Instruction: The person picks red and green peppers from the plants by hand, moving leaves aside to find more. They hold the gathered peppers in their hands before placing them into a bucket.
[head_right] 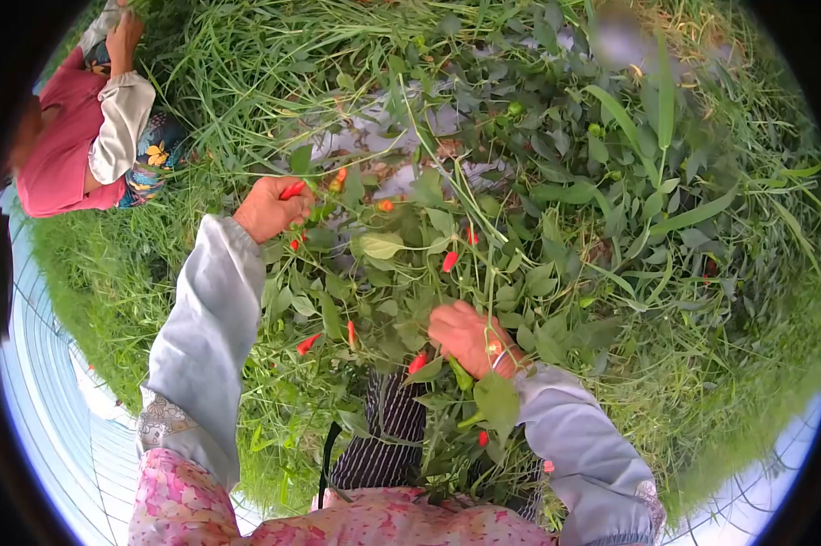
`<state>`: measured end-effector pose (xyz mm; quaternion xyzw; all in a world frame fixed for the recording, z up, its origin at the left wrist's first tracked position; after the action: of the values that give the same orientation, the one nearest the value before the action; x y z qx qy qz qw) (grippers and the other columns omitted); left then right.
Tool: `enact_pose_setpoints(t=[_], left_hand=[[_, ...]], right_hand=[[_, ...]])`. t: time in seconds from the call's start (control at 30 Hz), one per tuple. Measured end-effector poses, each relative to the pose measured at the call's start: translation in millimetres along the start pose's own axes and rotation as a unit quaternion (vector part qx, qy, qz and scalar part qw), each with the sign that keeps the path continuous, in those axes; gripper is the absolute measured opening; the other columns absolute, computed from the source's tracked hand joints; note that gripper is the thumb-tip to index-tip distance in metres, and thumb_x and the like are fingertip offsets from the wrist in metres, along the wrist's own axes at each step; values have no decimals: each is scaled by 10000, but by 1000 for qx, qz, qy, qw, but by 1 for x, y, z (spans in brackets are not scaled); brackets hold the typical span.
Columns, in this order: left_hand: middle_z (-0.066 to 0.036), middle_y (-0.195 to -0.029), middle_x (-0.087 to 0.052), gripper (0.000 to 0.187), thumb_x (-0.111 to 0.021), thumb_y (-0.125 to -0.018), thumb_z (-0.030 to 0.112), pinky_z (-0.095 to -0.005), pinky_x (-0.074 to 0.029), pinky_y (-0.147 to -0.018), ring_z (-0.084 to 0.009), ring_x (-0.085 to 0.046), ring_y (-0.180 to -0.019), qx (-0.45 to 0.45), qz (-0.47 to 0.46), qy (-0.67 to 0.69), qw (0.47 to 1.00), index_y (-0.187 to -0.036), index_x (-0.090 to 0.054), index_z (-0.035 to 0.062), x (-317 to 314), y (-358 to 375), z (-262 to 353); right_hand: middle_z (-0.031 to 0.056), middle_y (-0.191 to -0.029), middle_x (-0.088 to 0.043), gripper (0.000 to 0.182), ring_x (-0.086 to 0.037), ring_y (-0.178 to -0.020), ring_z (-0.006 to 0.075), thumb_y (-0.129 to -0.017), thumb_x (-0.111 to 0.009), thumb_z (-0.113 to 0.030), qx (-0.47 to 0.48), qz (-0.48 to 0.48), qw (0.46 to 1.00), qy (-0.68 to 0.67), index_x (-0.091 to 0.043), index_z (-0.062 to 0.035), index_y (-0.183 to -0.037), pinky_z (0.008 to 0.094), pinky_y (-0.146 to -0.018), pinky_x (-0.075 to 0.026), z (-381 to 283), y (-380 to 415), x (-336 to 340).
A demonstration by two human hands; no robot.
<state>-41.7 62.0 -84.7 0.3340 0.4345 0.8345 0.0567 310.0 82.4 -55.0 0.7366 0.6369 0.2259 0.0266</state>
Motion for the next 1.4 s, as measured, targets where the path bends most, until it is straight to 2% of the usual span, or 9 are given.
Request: enact_pose_setpoints(t=[0.03,0.07,0.3,0.53,0.77,0.9,1.17,1.3,1.4], left_hand=[[-140,-703,-612,92,-590,-784,115,-355,-461,-614,-242,-581,-624,15,-29,59,998,-802,-586,26,-5,4,-3],[-149,-724,-602,92,-575,-787,143,-394,-461,-626,-296,-593,-656,-9,-3,-184,983,-819,-592,59,-9,6,-2],[-93,-916,-667,207,-580,-770,193,-372,-506,-736,-253,-639,-886,73,-153,-409,896,-952,-667,146,-49,-16,-1],[-111,-954,-632,264,-661,-718,158,-389,-502,-738,-297,-624,-868,72,-193,-411,888,-972,-634,89,-49,-31,-18],[-145,-968,-608,319,-664,-697,131,-386,-488,-745,-304,-616,-880,-36,-120,-388,913,-1004,-587,90,-64,-26,-44],[-147,-787,-649,293,-704,-676,221,-391,-491,-685,-296,-634,-772,81,-165,-312,932,-894,-614,47,-61,-34,-17],[-98,-720,-657,176,-679,-675,217,-359,-500,-639,-239,-638,-687,52,-220,-307,924,-810,-680,103,-67,-36,-50],[-100,-703,-640,127,-611,-663,152,-388,-496,-634,-284,-629,-686,-21,-148,-288,946,-771,-659,108,-67,-12,-63],[-106,-714,-633,147,-583,-660,128,-398,-492,-630,-309,-625,-696,-46,-207,-309,927,-793,-645,116,-66,2,-59]], right_hand=[[60,-927,-513,288,-509,-830,269,-573,-630,3,-5,-9,1000,-7,-527,-65,-834,353,-675,-460,0,1,-2],[58,-913,-503,278,-505,-831,263,-575,-630,-9,-3,-1,1000,0,-520,-66,-824,353,-654,-462,0,2,-6],[57,-889,-480,255,-495,-835,256,-592,-624,-51,17,34,999,9,-503,-73,-815,355,-629,-457,1,4,-8],[56,-897,-480,251,-495,-846,255,-604,-622,-71,11,25,1000,16,-504,-76,-825,364,-630,-450,0,2,-9],[56,-922,-474,252,-492,-869,253,-615,-616,-75,9,36,999,22,-497,-82,-837,368,-608,-452,1,3,-15],[53,-947,-504,241,-507,-869,256,-637,-623,-61,-13,4,999,36,-525,-81,-856,361,-639,-463,1,3,-12],[49,-962,-520,249,-514,-871,256,-639,-627,-49,-13,7,1000,28,-544,-83,-871,361,-655,-470,2,1,-14],[54,-927,-488,259,-502,-860,259,-611,-619,-48,1,22,999,25,-516,-80,-847,364,-620,-467,-1,0,-13],[55,-913,-475,272,-497,-852,257,-591,-620,-40,12,28,999,29,-503,-79,-833,365,-603,-467,-1,-1,-13]])
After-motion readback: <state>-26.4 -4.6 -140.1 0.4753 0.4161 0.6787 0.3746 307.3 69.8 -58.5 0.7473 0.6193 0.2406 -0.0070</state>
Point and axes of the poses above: each hand's wrist, its own y-axis away from the middle knuckle, its own x-axis out of the back of the hand, z = x × y, the point moved 1 cm from there along -y, towards the middle knuckle
